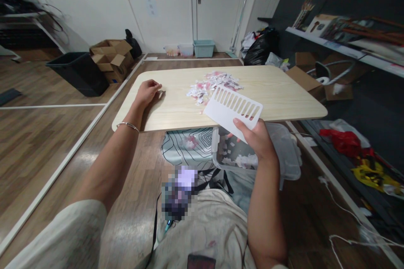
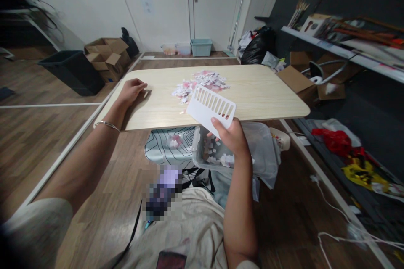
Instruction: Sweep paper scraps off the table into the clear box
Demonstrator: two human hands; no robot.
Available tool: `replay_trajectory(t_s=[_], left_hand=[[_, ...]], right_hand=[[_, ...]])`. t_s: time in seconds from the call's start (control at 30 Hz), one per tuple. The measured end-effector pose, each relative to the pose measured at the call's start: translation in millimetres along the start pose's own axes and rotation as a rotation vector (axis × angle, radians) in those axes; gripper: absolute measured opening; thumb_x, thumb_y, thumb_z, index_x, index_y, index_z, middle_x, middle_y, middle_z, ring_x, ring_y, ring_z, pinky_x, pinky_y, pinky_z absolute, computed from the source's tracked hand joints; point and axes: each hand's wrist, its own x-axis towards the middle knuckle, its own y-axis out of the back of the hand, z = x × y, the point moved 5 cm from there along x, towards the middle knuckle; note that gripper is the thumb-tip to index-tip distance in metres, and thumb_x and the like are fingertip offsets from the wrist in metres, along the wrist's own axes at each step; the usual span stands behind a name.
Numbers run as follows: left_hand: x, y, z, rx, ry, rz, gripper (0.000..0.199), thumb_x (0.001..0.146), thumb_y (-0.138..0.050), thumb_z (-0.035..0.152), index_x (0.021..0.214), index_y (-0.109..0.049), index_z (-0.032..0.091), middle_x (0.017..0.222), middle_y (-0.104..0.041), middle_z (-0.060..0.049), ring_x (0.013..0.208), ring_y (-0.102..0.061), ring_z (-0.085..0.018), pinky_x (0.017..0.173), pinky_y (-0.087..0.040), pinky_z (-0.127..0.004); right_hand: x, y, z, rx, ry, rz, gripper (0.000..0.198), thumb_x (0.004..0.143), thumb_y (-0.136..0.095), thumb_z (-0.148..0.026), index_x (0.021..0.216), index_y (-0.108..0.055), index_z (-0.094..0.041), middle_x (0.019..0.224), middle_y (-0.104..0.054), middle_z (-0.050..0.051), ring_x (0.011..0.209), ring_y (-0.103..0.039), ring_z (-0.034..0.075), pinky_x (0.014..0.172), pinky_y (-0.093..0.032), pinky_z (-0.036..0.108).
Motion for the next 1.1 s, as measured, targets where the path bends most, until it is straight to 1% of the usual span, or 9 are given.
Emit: replay_trajectory(t_s=[0.07,0.2,0.4,0.57,0.73,0.9,1.0,1.1], left_hand=[[-1.1,-1.6,2.8,0.035,-0.007,-0.016,0.017,0.076,-0.075,0.029,0.073,-0.061,0.021,0.061,-0.056,0.000,0.052,-0.048,-0.013,0.049,-0.035,-0.023],[-3.0,-2.0,8.0,0.085,-0.011,-0.003,0.015,0.074,-0.073,0.030,0.071,-0.061,0.021,0.059,-0.056,0.001,0.052,-0.048,-0.013,0.048,-0.034,-0.023],[-3.2,-0.9,8.6,0.083,0.004,0.002,0.015,0.074,-0.073,0.029,0.072,-0.061,0.021,0.060,-0.057,0.001,0.053,-0.047,-0.013,0.049,-0.034,-0.023],[-2.0,-1.3,6.4,0.066,0.006,-0.009,0.015,0.076,-0.074,0.028,0.072,-0.061,0.021,0.060,-0.055,0.001,0.052,-0.047,-0.013,0.049,-0.035,-0.023],[0.0,-1.1,3.1,0.062,0.010,-0.006,0.015,0.076,-0.075,0.029,0.073,-0.062,0.021,0.061,-0.057,0.000,0.052,-0.048,-0.013,0.048,-0.035,-0.022],[1.3,-1.5,0.2,0.035,0.012,-0.009,0.016,0.076,-0.075,0.028,0.074,-0.062,0.021,0.062,-0.058,0.000,0.052,-0.048,-0.012,0.049,-0.036,-0.023],[2.4,-0.9,-1.2,0.040,0.005,-0.007,0.016,0.075,-0.075,0.029,0.073,-0.062,0.021,0.062,-0.058,0.000,0.052,-0.048,-0.012,0.048,-0.034,-0.022],[3.4,0.3,-1.9,0.059,-0.008,-0.008,0.016,0.075,-0.075,0.031,0.074,-0.063,0.021,0.062,-0.058,0.001,0.053,-0.049,-0.013,0.048,-0.034,-0.022]], right_hand=[[-1.3,-0.1,-1.3,0.008,0.005,-0.004,0.042,0.077,-0.083,-0.056,0.091,-0.076,-0.017,0.083,-0.081,0.010,0.057,-0.075,0.023,0.040,-0.051,0.026],[-1.6,1.8,-1.0,0.017,0.002,0.021,0.044,0.076,-0.085,-0.058,0.091,-0.075,-0.017,0.085,-0.082,0.010,0.057,-0.075,0.023,0.041,-0.051,0.027],[3.6,4.3,5.0,0.010,-0.001,0.059,0.043,0.077,-0.084,-0.059,0.088,-0.075,-0.018,0.077,-0.080,0.009,0.057,-0.074,0.024,0.041,-0.052,0.029],[2.7,1.2,1.6,0.029,0.016,0.036,0.044,0.077,-0.084,-0.059,0.089,-0.075,-0.018,0.078,-0.080,0.010,0.057,-0.074,0.024,0.041,-0.051,0.028],[1.1,-2.8,-0.5,0.011,0.022,0.018,0.044,0.078,-0.084,-0.059,0.093,-0.075,-0.018,0.078,-0.079,0.008,0.059,-0.076,0.024,0.042,-0.051,0.026],[5.0,-0.1,3.9,-0.011,0.045,0.080,0.042,0.080,-0.081,-0.058,0.090,-0.075,-0.018,0.087,-0.083,0.013,0.061,-0.078,0.026,0.041,-0.052,0.028],[7.0,4.0,5.4,-0.031,0.058,0.138,0.046,0.081,-0.081,-0.063,0.087,-0.075,-0.018,0.082,-0.082,0.013,0.061,-0.078,0.027,0.041,-0.054,0.030],[6.3,4.9,4.1,-0.027,0.068,0.149,0.049,0.081,-0.081,-0.065,0.088,-0.076,-0.017,0.080,-0.082,0.013,0.060,-0.078,0.027,0.043,-0.056,0.031]])
